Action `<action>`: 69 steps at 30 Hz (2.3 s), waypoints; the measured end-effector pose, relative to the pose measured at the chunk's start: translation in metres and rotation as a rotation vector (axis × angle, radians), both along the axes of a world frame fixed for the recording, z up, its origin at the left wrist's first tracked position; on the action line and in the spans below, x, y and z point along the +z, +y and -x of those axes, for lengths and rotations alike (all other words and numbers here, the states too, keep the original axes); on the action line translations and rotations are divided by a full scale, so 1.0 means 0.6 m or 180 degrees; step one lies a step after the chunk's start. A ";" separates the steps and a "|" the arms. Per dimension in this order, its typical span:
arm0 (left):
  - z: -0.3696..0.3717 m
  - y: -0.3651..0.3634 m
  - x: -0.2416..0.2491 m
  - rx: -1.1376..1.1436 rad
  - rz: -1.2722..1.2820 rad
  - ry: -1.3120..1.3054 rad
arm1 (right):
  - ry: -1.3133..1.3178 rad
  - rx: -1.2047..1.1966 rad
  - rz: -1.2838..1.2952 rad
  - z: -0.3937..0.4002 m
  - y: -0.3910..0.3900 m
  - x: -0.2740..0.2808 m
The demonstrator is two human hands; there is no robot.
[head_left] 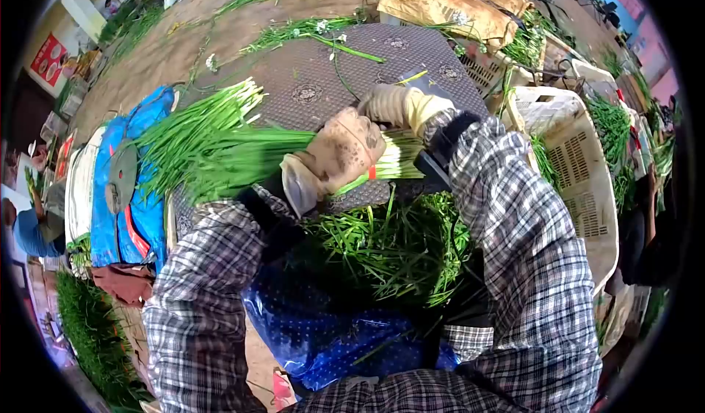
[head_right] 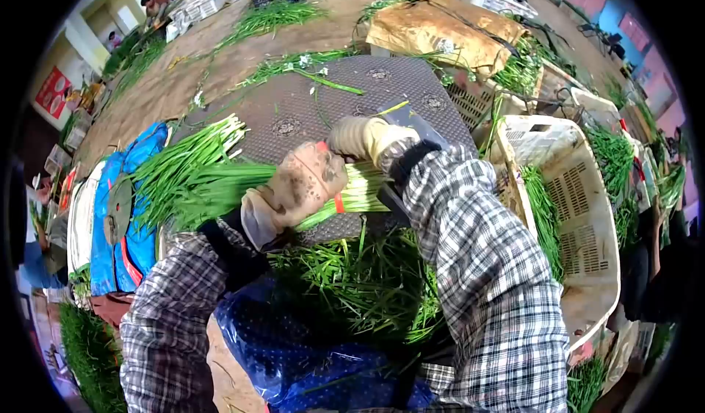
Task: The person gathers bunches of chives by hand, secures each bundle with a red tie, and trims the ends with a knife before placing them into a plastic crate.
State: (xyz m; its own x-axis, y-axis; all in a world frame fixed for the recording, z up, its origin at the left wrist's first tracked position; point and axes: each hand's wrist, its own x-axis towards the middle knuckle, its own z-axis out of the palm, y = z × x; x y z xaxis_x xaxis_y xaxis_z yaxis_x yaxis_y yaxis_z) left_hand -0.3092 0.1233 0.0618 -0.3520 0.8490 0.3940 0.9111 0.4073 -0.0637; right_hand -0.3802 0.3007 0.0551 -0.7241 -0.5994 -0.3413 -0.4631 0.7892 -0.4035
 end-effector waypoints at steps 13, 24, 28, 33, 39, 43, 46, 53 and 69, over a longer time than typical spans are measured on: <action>0.008 -0.017 -0.003 -0.0057 -0.0792 -0.0583 | 0.0292 -0.0764 0.0022 -0.101 0.036 0.032; -0.067 0.098 0.231 0.0167 -0.0708 0.0048 | 0.0582 -0.2431 0.2057 -0.435 -0.068 0.108; -0.015 0.019 0.279 0.1194 -0.0528 -0.0090 | -0.0754 -0.0073 0.1419 -0.626 -0.061 0.077; -0.068 0.019 0.293 0.1302 -0.0420 0.0184 | -0.0893 0.0052 0.0739 -0.722 0.083 0.140; -0.131 0.008 0.212 0.1213 -0.2091 -0.0853 | -0.3170 -0.1973 0.4479 -0.687 0.074 0.019; -0.172 -0.019 0.065 0.1088 -0.2874 -0.2851 | -0.4243 -0.2438 0.5766 -0.592 0.036 -0.105; -0.258 -0.038 -0.010 0.0258 -0.3126 -0.3275 | -0.4079 -0.2735 0.5666 -0.544 0.018 -0.145; -0.348 -0.051 -0.050 0.1897 -0.3463 -0.4963 | -0.3401 -0.2938 0.5718 -0.444 -0.053 -0.108; -0.152 0.026 0.059 0.0429 -0.2276 -0.8139 | -0.2160 -0.3057 0.6415 -0.395 0.006 0.023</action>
State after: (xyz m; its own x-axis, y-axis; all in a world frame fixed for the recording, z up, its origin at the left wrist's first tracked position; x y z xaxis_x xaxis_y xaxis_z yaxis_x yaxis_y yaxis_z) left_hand -0.2183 0.1391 0.0973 -0.3363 0.8071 -0.4853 -0.8640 -0.0594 0.5000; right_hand -0.1430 0.3042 0.0689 -0.9794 -0.0460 -0.1965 0.1482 -0.8248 -0.5457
